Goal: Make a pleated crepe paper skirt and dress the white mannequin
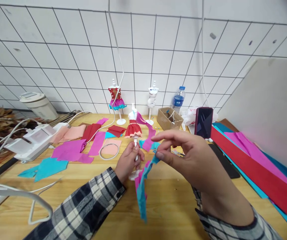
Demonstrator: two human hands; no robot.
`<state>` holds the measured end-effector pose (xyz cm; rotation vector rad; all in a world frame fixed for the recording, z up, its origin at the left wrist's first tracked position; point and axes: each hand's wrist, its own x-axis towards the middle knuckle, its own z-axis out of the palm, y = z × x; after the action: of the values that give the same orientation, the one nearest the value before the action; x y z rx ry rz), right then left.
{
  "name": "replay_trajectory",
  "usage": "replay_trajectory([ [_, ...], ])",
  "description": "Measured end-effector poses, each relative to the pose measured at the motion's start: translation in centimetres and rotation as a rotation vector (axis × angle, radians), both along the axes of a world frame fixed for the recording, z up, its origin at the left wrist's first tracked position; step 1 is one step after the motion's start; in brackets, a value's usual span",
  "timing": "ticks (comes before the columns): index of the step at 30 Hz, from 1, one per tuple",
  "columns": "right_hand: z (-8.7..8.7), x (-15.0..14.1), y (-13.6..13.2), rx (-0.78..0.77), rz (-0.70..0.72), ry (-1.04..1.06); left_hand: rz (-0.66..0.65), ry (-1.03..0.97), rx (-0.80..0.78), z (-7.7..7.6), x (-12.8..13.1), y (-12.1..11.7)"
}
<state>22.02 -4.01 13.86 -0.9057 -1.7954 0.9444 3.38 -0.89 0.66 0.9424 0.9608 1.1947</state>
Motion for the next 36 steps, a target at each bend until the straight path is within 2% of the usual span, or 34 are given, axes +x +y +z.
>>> replay_trajectory([
  [2,-0.8,0.1,1.2,-0.158,0.102,0.108,0.001,0.029,0.019,0.4,-0.8,-0.2],
  [5,-3.0,-0.3,3.6,-0.463,0.402,0.333,-0.063,0.075,0.017,0.7,-2.2,-1.1],
  [7,-4.5,-1.0,5.0,-0.56,0.472,0.477,-0.143,0.055,-0.002,0.9,-3.1,-1.8],
  [10,-6.3,-2.1,6.4,-0.603,0.412,0.652,-0.284,0.0,-0.033,1.1,-4.0,-2.8],
  [14,-7.1,-2.3,7.1,-0.505,0.263,0.83,-0.457,-0.022,-0.102,1.0,-4.4,-3.7],
  [18,-7.4,-1.2,7.9,-0.385,0.051,0.903,-0.51,-0.071,-0.132,0.7,-4.2,-4.2],
  [21,-7.5,-0.5,8.6,-0.338,-0.055,0.852,-0.508,-0.086,-0.137,0.7,-4.0,-4.3],
  [27,-7.0,0.0,8.6,-0.284,-0.065,0.701,-0.524,-0.068,-0.139,0.7,-4.4,-4.1],
  [31,-6.2,0.5,8.3,-0.35,-0.062,0.685,-0.583,0.024,-0.156,0.2,-4.8,-4.1],
  [33,-5.9,1.0,8.4,-0.386,-0.045,0.653,-0.587,-0.008,-0.166,0.1,-5.0,-4.2],
  [36,-5.7,2.0,8.9,-0.345,-0.062,0.636,-0.562,-0.117,-0.167,0.3,-5.1,-4.3],
])
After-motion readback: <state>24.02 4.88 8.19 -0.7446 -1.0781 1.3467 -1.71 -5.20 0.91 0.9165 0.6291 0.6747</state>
